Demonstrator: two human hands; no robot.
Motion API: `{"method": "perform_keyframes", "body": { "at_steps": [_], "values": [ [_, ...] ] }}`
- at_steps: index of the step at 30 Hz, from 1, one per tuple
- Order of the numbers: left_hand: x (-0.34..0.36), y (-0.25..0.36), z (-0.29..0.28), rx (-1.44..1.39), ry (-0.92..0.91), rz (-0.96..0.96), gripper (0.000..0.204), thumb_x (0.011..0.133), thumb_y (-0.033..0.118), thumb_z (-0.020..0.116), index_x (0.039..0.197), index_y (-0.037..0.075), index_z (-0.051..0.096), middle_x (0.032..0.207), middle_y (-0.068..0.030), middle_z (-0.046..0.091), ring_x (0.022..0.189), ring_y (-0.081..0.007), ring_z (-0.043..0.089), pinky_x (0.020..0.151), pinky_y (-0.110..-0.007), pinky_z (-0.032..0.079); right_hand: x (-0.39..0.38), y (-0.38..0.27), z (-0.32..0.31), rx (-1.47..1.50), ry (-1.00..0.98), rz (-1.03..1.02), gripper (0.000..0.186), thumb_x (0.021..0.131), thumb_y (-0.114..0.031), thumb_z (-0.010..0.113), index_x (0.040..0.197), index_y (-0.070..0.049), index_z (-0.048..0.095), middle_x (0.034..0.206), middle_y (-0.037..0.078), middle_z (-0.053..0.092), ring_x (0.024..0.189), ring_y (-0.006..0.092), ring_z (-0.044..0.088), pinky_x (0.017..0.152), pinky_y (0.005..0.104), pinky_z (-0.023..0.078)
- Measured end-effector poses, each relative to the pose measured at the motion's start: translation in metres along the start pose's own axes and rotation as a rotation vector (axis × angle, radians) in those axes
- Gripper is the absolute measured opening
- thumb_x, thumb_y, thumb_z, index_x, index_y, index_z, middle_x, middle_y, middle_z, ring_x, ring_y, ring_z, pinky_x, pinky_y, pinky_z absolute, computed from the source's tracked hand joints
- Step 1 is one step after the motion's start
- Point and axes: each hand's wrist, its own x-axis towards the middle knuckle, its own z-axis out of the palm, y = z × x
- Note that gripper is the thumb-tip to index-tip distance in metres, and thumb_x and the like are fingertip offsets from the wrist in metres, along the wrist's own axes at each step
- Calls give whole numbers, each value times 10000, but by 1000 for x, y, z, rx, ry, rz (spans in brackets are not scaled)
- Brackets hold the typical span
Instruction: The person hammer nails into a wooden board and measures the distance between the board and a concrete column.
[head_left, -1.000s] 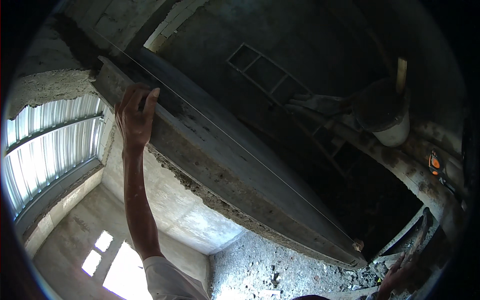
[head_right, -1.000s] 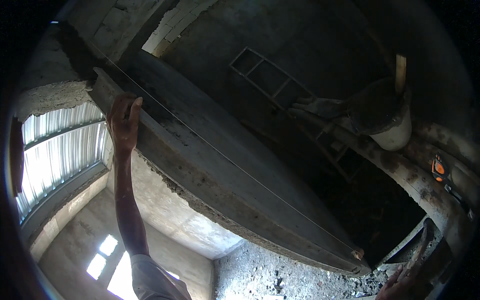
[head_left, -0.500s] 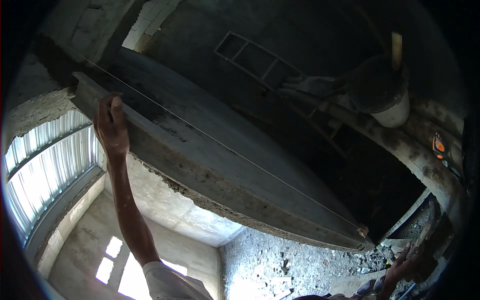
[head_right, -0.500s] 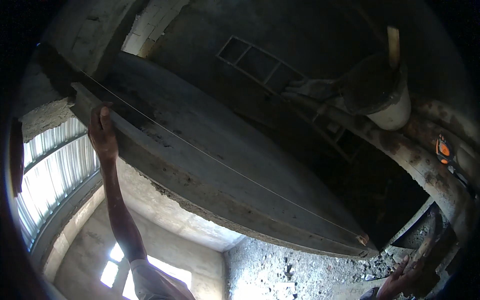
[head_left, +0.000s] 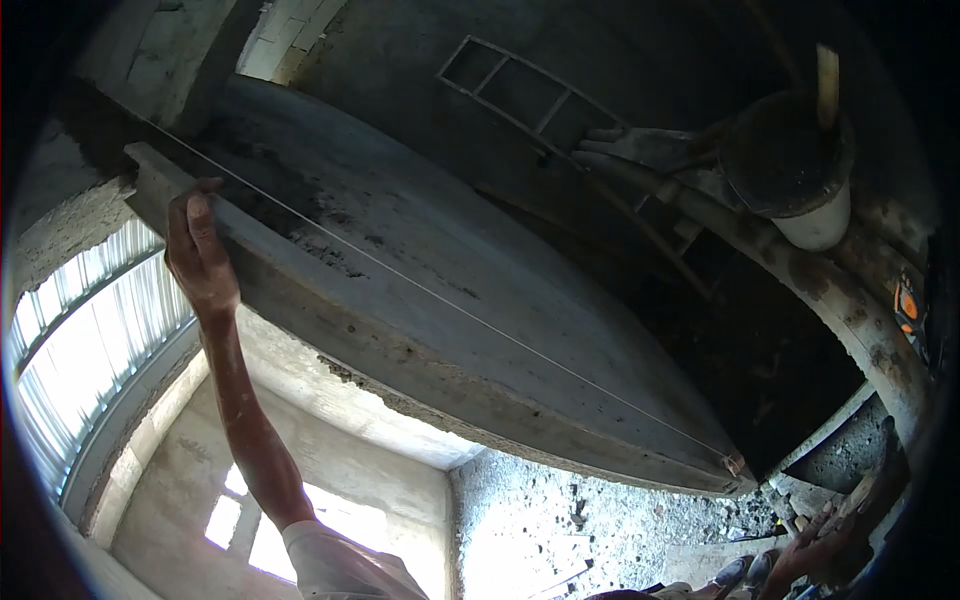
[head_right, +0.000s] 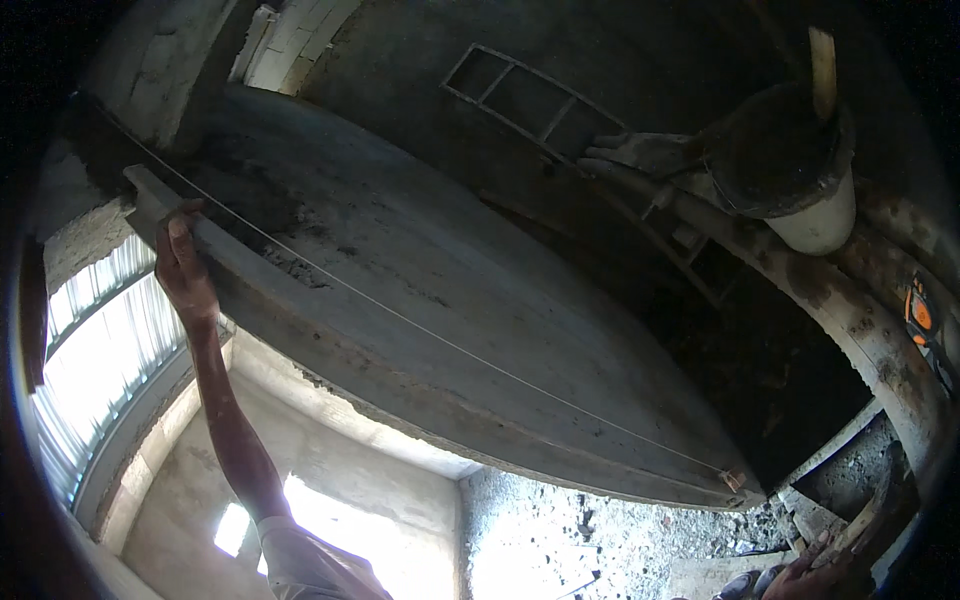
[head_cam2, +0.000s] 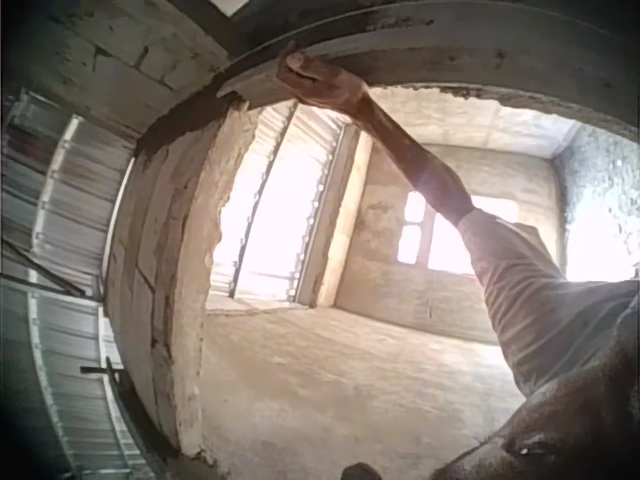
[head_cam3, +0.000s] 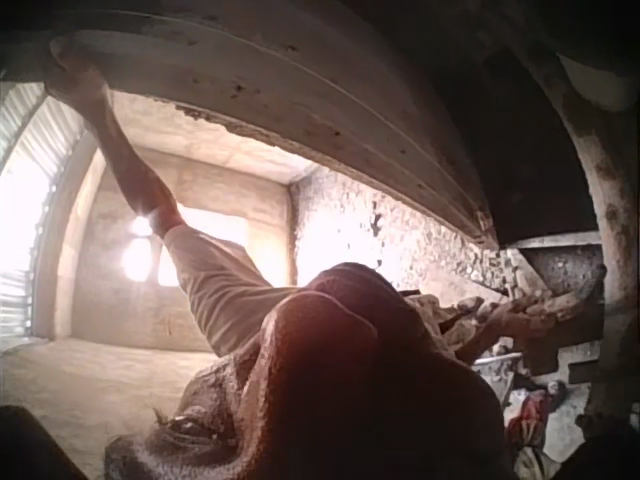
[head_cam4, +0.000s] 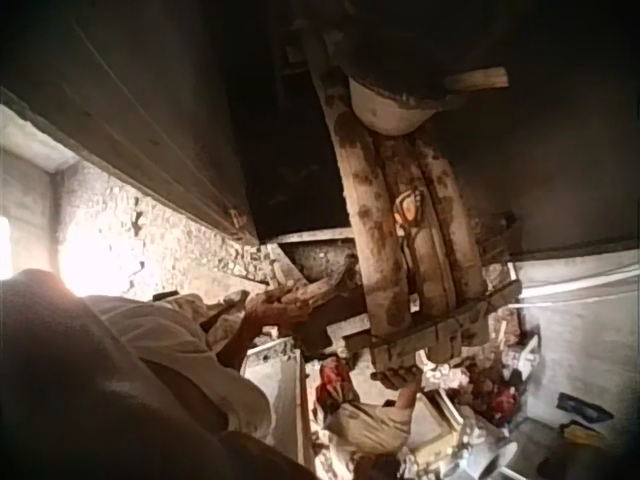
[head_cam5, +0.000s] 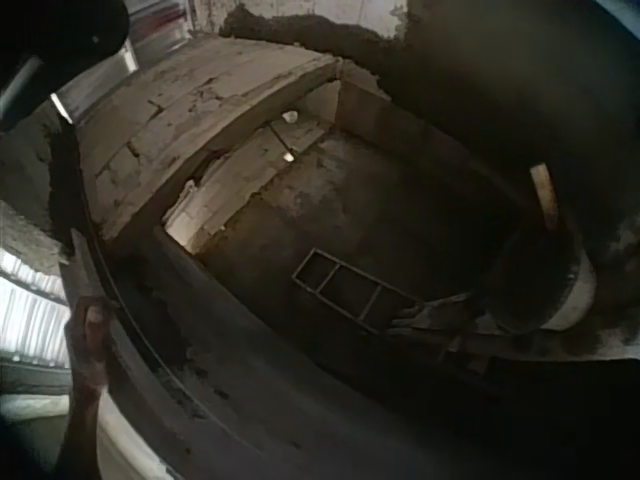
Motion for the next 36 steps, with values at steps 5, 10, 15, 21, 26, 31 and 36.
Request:
{"method": "perform_keyframes", "body": {
  "at_steps": [5, 10, 15, 21, 26, 31, 36],
  "values": [
    [-3, 4, 5, -18, 140, 242, 389, 1034, 411, 433, 1043, 67, 614, 1065, -84, 673, 890, -229, 620, 749, -394, 448, 1, -6, -1, -8, -25, -38, 427, 984, -236, 594, 1283, 58, 515, 1226, 235, 586, 1136, 354, 579, 976, 421, 457],
    [-4, -1, -4, 128, 260, 324, 299, 991, 381, 539, 937, 91, 584, 1012, -76, 636, 892, -257, 616, 729, -403, 434, 2, -10, 2, 17, -62, -80, 416, 999, -240, 566, 1294, 49, 509, 1226, 238, 583, 1135, 354, 581, 966, 415, 465],
    [-5, 4, -1, 180, 278, 306, 294, 951, 371, 610, 814, 117, 552, 833, -31, 576, 740, -241, 572, 667, -404, 396, 15, -25, -13, 49, -97, -37, 404, 1002, -226, 554, 1309, 29, 490, 1200, 235, 587, 1107, 377, 577, 926, 448, 461],
    [-7, 2, 1, 72, 183, 217, 366, 937, 321, 637, 691, 87, 502, 666, -60, 495, 585, -293, 482, 597, -409, 369, 19, -30, -17, 150, -131, 0, 394, 991, -200, 567, 1297, 38, 494, 1195, 257, 581, 1115, 400, 561, 953, 457, 438],
    [-8, 1, -2, 47, 189, 179, 372, 931, 313, 648, 689, 71, 503, 664, -71, 490, 588, -306, 494, 571, -426, 383, 22, -43, -25, 195, -79, -5, 391, 991, -231, 567, 1275, 29, 495, 1143, 244, 572, 1082, 399, 555, 916, 464, 450],
    [-9, 9, -6, 45, 228, 127, 399, 927, 333, 651, 675, 62, 502, 671, -79, 507, 609, -314, 526, 558, -437, 394, 22, -35, -26, 238, -165, 73, 392, 1001, -236, 549, 1273, 41, 492, 1208, 265, 562, 1130, 410, 540, 967, 473, 429],
    [-18, 11, 4, -70, 221, 30, 472, 924, 448, 625, 689, 53, 517, 649, -105, 513, 569, -326, 504, 535, -442, 384, 26, -37, -31, 201, -76, -5, 401, 999, -251, 559, 1260, 50, 510, 1211, 269, 569, 1119, 402, 560, 965, 460, 442]
  ]
}}
